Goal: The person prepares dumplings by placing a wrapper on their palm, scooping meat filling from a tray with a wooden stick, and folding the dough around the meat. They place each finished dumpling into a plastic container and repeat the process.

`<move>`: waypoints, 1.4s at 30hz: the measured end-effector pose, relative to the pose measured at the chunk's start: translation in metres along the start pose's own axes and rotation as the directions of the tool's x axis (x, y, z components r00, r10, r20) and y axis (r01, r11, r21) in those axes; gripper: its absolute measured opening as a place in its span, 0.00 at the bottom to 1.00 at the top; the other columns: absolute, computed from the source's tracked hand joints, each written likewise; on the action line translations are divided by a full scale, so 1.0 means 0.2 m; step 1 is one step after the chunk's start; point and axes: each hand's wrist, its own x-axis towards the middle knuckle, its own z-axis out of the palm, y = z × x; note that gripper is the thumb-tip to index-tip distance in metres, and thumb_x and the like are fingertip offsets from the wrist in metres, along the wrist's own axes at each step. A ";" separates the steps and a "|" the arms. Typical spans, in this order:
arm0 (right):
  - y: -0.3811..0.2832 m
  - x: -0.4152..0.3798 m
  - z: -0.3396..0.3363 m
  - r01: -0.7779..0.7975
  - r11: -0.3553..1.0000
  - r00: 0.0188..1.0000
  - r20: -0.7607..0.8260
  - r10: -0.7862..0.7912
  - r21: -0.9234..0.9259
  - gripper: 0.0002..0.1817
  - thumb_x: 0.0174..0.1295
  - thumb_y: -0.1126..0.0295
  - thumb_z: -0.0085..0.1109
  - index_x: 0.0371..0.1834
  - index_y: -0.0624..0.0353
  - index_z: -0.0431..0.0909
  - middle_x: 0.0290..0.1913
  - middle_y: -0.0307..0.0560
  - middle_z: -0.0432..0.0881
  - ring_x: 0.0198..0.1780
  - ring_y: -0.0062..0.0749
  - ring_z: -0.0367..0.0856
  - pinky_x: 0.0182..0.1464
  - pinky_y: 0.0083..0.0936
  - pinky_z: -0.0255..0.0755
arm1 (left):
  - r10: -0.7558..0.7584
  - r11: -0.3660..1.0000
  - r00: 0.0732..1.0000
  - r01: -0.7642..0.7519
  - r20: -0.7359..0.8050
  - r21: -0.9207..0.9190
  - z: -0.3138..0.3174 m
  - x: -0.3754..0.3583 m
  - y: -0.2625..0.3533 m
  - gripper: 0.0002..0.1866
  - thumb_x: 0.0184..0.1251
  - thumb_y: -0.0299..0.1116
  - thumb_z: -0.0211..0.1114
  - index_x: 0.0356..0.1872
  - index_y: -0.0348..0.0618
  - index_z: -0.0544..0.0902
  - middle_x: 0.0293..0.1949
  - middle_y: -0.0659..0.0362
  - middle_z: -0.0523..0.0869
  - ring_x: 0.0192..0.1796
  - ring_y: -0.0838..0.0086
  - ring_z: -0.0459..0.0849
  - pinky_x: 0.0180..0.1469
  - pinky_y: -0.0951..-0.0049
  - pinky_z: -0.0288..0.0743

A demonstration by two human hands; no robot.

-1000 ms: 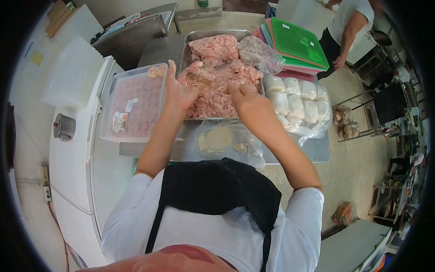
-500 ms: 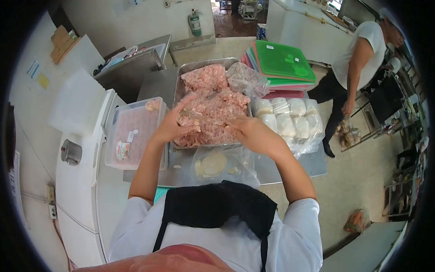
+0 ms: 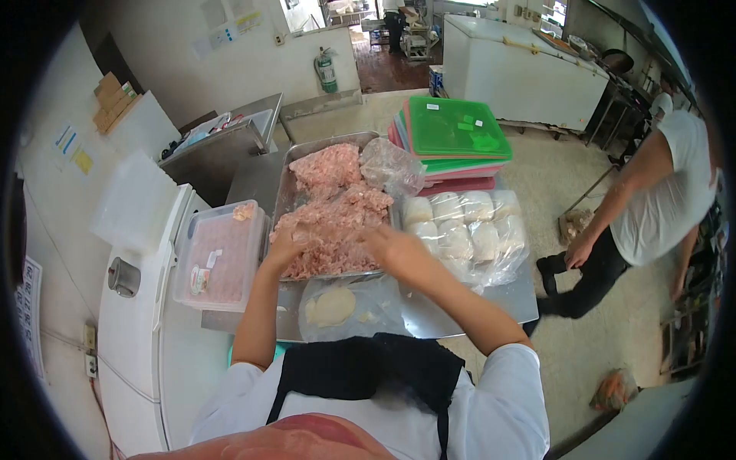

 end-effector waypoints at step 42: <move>-0.52 0.27 0.33 -0.229 0.950 0.973 0.039 0.225 0.211 0.15 0.65 0.68 0.57 0.52 0.63 0.79 0.42 0.57 0.82 0.42 0.51 0.81 0.45 0.35 0.73 | 0.059 0.980 0.998 -0.056 -0.008 0.189 -0.92 -0.40 -0.41 0.22 0.49 0.35 0.76 0.45 0.41 0.82 0.40 0.59 0.83 0.45 0.74 0.79 0.49 0.72 0.73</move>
